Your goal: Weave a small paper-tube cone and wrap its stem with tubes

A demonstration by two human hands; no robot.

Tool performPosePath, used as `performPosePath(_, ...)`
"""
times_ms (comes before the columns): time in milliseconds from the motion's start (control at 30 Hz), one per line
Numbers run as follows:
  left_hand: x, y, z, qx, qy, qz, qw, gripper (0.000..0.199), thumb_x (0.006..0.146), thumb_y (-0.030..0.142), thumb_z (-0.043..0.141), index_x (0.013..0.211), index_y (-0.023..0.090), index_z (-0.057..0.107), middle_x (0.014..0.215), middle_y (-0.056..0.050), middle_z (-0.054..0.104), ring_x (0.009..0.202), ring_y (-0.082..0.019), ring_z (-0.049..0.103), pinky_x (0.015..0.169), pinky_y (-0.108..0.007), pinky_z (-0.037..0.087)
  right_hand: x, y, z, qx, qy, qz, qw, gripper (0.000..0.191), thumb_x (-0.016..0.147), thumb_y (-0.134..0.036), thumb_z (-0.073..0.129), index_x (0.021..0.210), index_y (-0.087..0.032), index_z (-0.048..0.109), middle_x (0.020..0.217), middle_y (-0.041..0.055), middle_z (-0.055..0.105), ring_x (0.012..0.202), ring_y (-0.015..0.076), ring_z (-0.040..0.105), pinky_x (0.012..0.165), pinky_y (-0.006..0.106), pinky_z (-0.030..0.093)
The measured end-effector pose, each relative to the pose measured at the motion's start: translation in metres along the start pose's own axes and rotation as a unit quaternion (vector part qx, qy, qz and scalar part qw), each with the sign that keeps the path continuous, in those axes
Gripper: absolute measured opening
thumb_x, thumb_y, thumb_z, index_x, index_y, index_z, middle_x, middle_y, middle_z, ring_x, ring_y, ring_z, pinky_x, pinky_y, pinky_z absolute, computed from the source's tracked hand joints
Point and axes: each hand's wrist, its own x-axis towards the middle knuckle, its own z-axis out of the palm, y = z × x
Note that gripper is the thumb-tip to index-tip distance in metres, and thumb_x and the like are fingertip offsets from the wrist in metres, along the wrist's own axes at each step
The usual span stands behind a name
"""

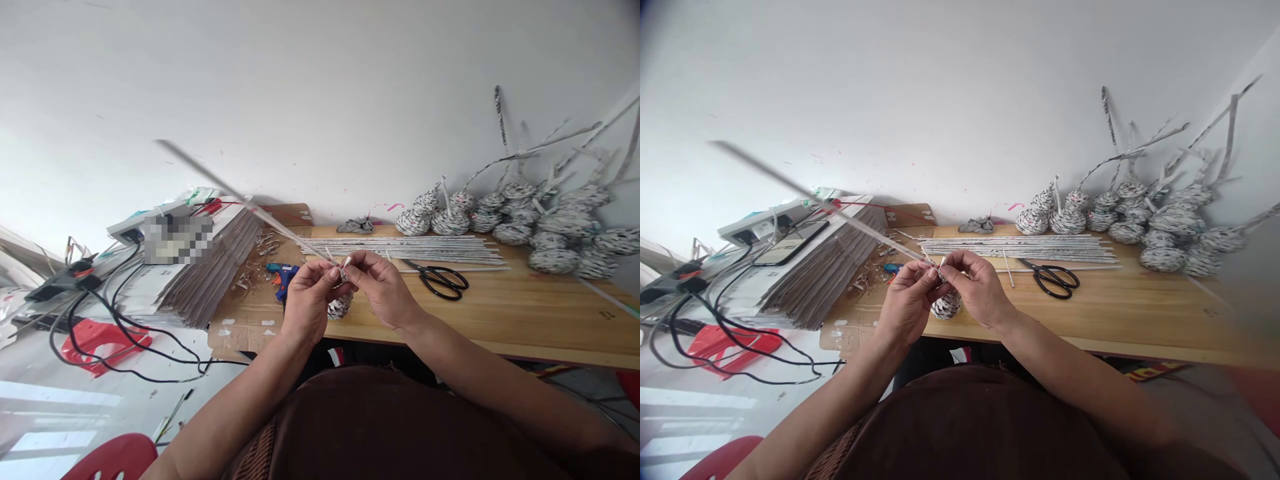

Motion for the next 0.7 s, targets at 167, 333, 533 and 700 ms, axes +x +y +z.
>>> performPosePath(167, -0.003, -0.004, 0.002, 0.008, 0.008, 0.014, 1.0, 0.023, 0.066, 0.025, 0.084, 0.075, 0.015, 0.065, 0.085, 0.0, 0.07, 0.074, -0.012, 0.068, 0.071, -0.03, 0.061, -0.002, -0.003, 0.0, -0.044, 0.007, -0.018, 0.999, 0.019, 0.077, -0.035, 0.075, 0.08, -0.02, 0.064, 0.073, -0.0021, 0.06, 0.069, 0.0114, 0.054, 0.064, 0.025, 0.047)
performPosePath(333, -0.009, -0.007, 0.006, 0.029, 0.017, 0.053, 0.998, 0.024, 0.067, 0.028, 0.084, 0.081, 0.017, 0.069, 0.09, 0.0, 0.071, 0.078, -0.013, 0.069, 0.077, -0.032, 0.06, -0.002, -0.003, 0.002, -0.025, 0.03, 0.008, 0.999, 0.024, 0.074, -0.039, 0.078, 0.076, -0.02, 0.064, 0.074, 0.0, 0.065, 0.068, 0.0131, 0.059, 0.062, 0.027, 0.05)
performPosePath(533, -0.013, -0.005, 0.01, 0.043, 0.025, 0.053, 0.997, 0.027, 0.063, 0.027, 0.086, 0.08, 0.017, 0.068, 0.09, -0.002, 0.073, 0.075, -0.015, 0.07, 0.071, -0.031, 0.06, -0.003, -0.002, 0.003, -0.004, 0.032, 0.014, 0.999, 0.027, 0.068, -0.038, 0.083, 0.072, -0.02, 0.063, 0.071, -0.001, 0.066, 0.063, 0.0116, 0.058, 0.059, 0.026, 0.049)
performPosePath(700, -0.008, -0.003, 0.008, 0.032, 0.027, 0.041, 0.998, 0.028, 0.064, 0.028, 0.086, 0.07, 0.015, 0.063, 0.083, 0.0, 0.071, 0.069, -0.012, 0.068, 0.067, -0.029, 0.06, -0.002, -0.004, 0.003, 0.01, 0.035, 0.03, 0.999, 0.029, 0.066, -0.035, 0.085, 0.079, -0.02, 0.064, 0.068, -0.0033, 0.064, 0.061, 0.0098, 0.056, 0.054, 0.022, 0.045)
